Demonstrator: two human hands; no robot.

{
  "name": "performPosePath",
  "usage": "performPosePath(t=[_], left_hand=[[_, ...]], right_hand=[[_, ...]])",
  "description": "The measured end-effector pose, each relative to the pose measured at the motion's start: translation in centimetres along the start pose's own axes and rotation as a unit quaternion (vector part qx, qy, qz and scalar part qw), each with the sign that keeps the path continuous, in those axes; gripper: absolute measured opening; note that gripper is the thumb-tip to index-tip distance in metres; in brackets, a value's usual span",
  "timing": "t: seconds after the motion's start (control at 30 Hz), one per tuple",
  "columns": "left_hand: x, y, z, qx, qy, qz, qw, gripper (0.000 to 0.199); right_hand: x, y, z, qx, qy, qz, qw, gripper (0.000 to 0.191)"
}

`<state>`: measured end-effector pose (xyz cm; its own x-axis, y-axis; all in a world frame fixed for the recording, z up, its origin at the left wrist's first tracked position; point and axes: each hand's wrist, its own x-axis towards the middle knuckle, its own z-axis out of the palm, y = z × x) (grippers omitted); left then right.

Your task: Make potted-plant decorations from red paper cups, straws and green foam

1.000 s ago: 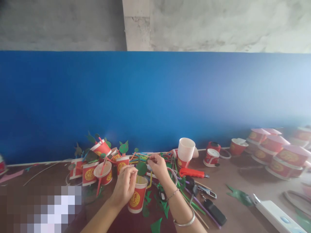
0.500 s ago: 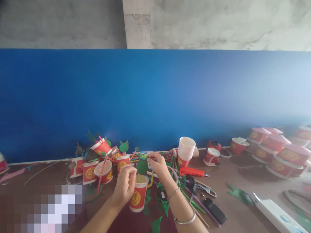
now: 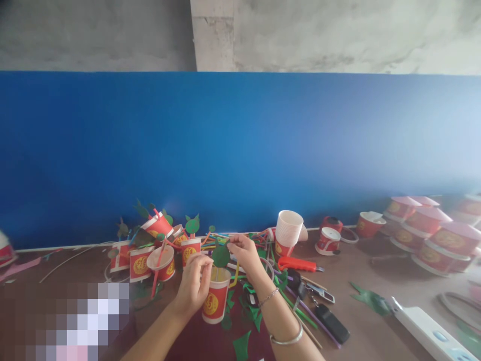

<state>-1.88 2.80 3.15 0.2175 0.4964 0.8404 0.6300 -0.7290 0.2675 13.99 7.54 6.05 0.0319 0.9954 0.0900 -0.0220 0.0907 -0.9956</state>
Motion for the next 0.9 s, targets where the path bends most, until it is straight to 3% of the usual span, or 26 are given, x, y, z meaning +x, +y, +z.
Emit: performPosePath(t=[0.33, 0.6, 0.9], left_hand=[[0.1, 0.1, 0.0, -0.006, -0.016, -0.004, 1.000, 0.016], [0.1, 0.1, -0.1, -0.015, -0.012, -0.008, 1.000, 0.015], [0.2, 0.5, 0.0, -0.038, -0.026, 0.003, 0.999, 0.016]], right_hand=[[-0.2, -0.3, 0.0, 0.000, -0.004, -0.003, 1.000, 0.016], [-0.1, -0.1, 0.0, -0.004, -0.047, -0.005, 0.999, 0.026], [0.0, 0.8, -0.1, -0.057, -0.069, -0.068, 0.994, 0.032]])
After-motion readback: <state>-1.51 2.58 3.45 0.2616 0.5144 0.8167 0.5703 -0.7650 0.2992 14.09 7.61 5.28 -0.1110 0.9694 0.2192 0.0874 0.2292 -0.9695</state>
